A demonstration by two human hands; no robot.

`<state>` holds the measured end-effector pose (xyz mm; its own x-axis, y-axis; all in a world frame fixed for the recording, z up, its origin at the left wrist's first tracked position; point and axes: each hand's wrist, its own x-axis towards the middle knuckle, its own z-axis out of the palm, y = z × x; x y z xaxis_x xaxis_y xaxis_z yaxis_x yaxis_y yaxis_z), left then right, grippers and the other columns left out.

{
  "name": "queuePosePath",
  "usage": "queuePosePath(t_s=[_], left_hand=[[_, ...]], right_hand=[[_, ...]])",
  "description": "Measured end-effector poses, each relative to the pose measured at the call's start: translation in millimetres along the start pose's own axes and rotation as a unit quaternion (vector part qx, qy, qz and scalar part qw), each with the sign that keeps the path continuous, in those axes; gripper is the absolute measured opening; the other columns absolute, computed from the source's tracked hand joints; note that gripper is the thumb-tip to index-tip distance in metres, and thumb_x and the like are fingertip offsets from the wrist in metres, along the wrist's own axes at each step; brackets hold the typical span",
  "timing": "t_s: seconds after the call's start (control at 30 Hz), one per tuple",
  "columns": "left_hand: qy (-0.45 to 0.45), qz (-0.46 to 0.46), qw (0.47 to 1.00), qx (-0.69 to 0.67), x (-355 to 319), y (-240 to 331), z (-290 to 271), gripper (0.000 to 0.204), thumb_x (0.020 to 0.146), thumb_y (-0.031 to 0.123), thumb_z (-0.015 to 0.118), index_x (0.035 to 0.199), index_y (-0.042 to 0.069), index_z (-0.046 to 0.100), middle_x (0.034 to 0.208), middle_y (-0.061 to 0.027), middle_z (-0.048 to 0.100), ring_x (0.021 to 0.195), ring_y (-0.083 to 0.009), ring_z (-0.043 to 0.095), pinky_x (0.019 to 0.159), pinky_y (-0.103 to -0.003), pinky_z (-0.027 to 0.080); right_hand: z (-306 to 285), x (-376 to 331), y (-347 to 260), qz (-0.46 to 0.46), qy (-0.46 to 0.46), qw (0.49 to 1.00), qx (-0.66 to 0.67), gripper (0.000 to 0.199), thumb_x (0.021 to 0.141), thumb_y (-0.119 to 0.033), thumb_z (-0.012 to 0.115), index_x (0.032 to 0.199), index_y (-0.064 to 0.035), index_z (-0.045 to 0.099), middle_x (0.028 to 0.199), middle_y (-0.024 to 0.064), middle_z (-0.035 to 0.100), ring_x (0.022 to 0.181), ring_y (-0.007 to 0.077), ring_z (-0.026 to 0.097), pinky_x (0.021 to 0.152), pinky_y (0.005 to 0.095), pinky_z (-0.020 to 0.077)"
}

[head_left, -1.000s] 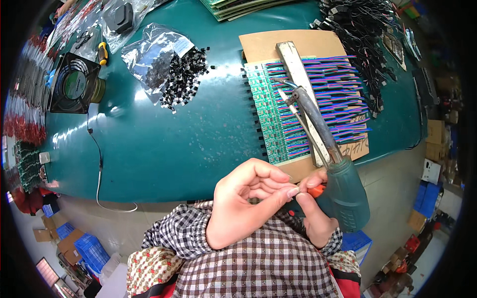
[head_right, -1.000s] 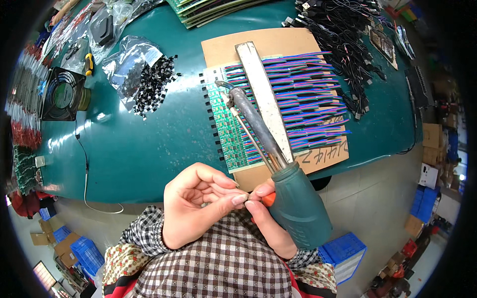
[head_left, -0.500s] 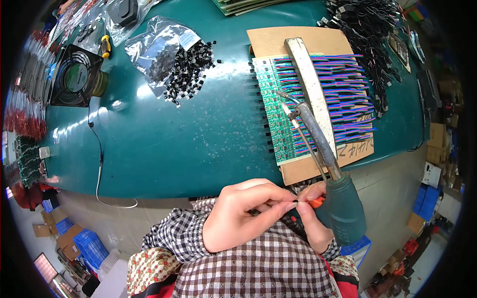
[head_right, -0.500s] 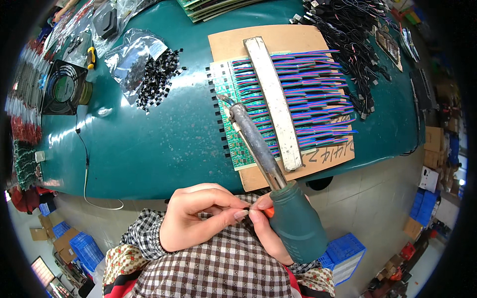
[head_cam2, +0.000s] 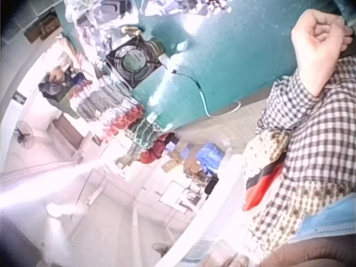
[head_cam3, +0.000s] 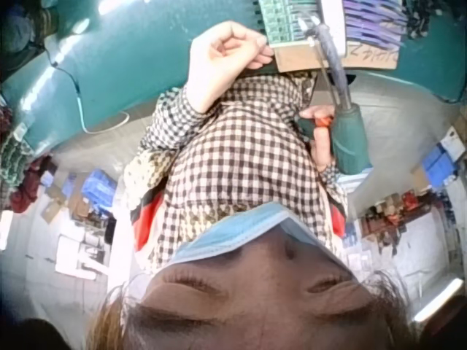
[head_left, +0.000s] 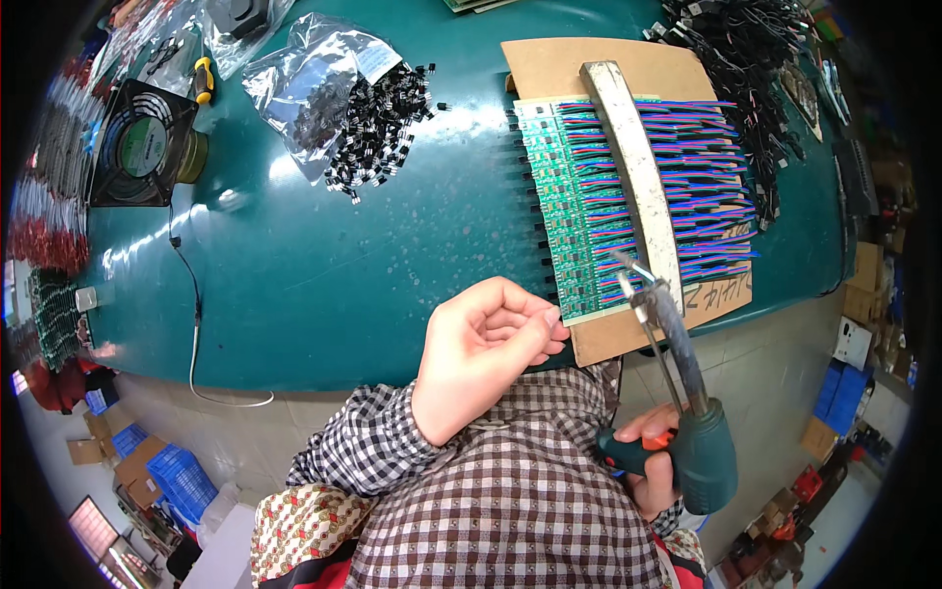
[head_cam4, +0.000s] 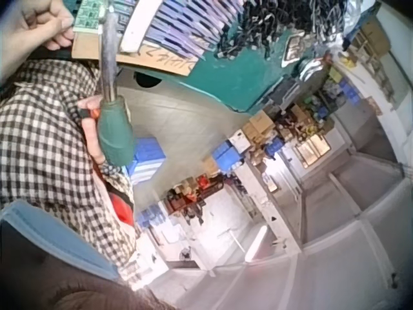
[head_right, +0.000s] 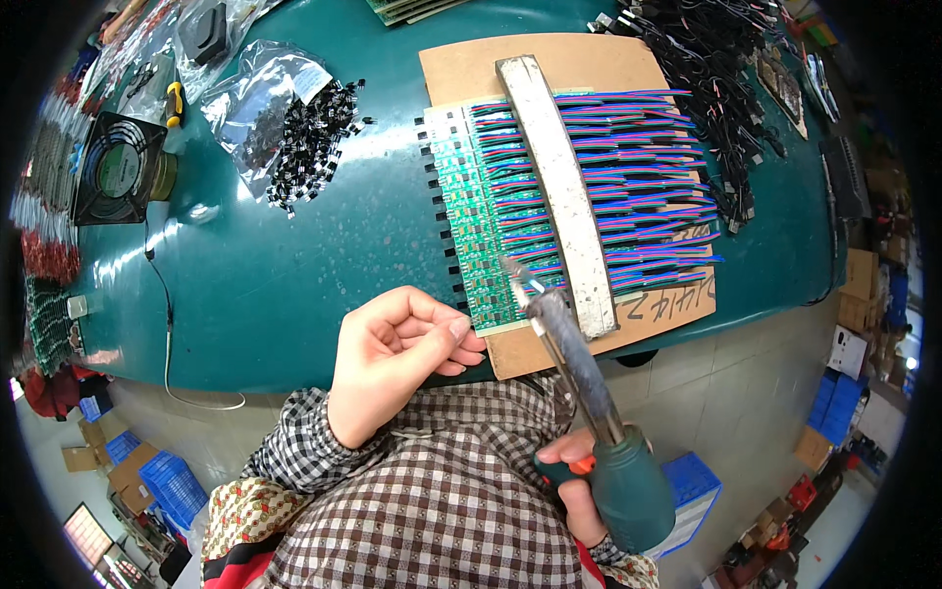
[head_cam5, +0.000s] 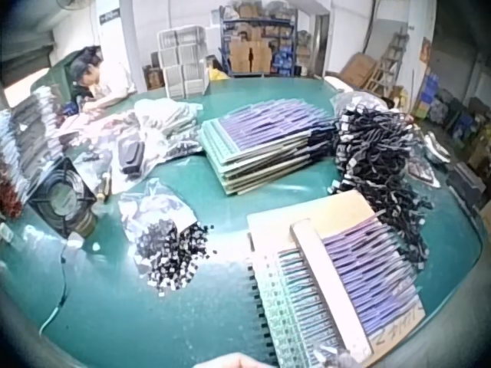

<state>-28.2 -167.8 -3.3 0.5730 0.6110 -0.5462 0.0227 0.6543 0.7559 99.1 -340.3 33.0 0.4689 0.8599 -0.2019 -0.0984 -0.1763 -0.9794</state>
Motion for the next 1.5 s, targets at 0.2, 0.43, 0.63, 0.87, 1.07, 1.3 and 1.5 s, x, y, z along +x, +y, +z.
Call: queuePosePath(t_s=[0.2,0.43,0.63,0.87,1.07,1.3,1.5], left_hand=[[0.006,-0.009,1.0,-0.001,3.1,0.8,4.1,0.009,0.082,0.005,0.054,0.084,-0.004,0.053,0.08,-0.0148,0.062,0.071,-0.0176,0.063,0.06,-0.024,0.052],[0.022,-0.006,1.0,-0.006,2.4,-0.6,4.7,0.008,0.082,0.004,0.054,0.08,-0.003,0.051,0.077,-0.0149,0.062,0.068,-0.0176,0.063,0.058,-0.024,0.052],[0.012,-0.014,1.0,-0.007,2.8,0.6,3.9,0.008,0.082,0.004,0.053,0.081,-0.004,0.052,0.078,-0.0153,0.062,0.068,-0.0175,0.063,0.058,-0.024,0.052],[0.016,-0.014,1.0,-0.011,2.4,0.4,3.3,0.008,0.082,0.005,0.054,0.081,-0.003,0.052,0.078,-0.0155,0.062,0.068,-0.0174,0.063,0.057,-0.024,0.052],[0.018,-0.013,1.0,-0.006,2.8,-1.3,4.0,0.009,0.082,0.005,0.054,0.081,-0.003,0.052,0.078,-0.0156,0.062,0.068,-0.0176,0.063,0.057,-0.025,0.052],[0.018,-0.009,1.0,-0.013,2.0,-0.9,4.6,0.009,0.082,0.005,0.054,0.08,-0.003,0.051,0.078,-0.0157,0.062,0.067,-0.0178,0.063,0.056,-0.025,0.052],[0.025,-0.013,1.0,-0.009,2.7,-1.3,4.9,0.009,0.082,0.005,0.054,0.08,-0.003,0.051,0.077,-0.0155,0.062,0.067,-0.0176,0.063,0.056,-0.024,0.052]], right_hand=[[-0.4,-11.2,0.4,0.027,0.017,0.999,0.002,0.047,0.082,-0.035,0.054,0.101,0.0049,0.04,0.086,0.0136,0.048,0.083,0.0238,0.053,0.072,0.0365,0.05],[-0.4,-20.4,-8.9,0.088,0.015,0.996,-0.011,0.049,0.082,-0.037,0.054,0.101,0.0067,0.041,0.089,0.0165,0.049,0.084,0.0249,0.053,0.076,0.0374,0.05],[-12.5,-26.2,4.0,0.095,-0.032,0.995,-0.002,0.047,0.082,-0.037,0.054,0.098,0.0059,0.042,0.085,0.0152,0.05,0.082,0.0243,0.054,0.075,0.0392,0.0486],[-10.3,-29.4,9.4,0.122,-0.003,0.992,0.017,0.048,0.079,-0.042,0.057,0.09,0.0029,0.045,0.082,0.0134,0.051,0.08,0.0231,0.053,0.076,0.0399,0.0486],[-9.5,-28.5,9.6,0.149,0.006,0.989,0.013,0.05,0.076,-0.045,0.059,0.084,0.0016,0.046,0.079,0.0123,0.05,0.08,0.022,0.053,0.075,0.0399,0.0487],[-9.7,-28.8,14.2,0.124,0.013,0.991,0.044,0.039,0.076,-0.03,0.062,0.088,0.0028,0.046,0.078,0.012,0.05,0.078,0.0222,0.054,0.074,0.0413,0.0493],[-8.3,-28.2,12.0,0.126,0.008,0.992,0.032,0.04,0.079,-0.037,0.057,0.084,0.0018,0.047,0.079,0.01,0.048,0.08,0.021,0.051,0.076,0.0403,0.0485]])
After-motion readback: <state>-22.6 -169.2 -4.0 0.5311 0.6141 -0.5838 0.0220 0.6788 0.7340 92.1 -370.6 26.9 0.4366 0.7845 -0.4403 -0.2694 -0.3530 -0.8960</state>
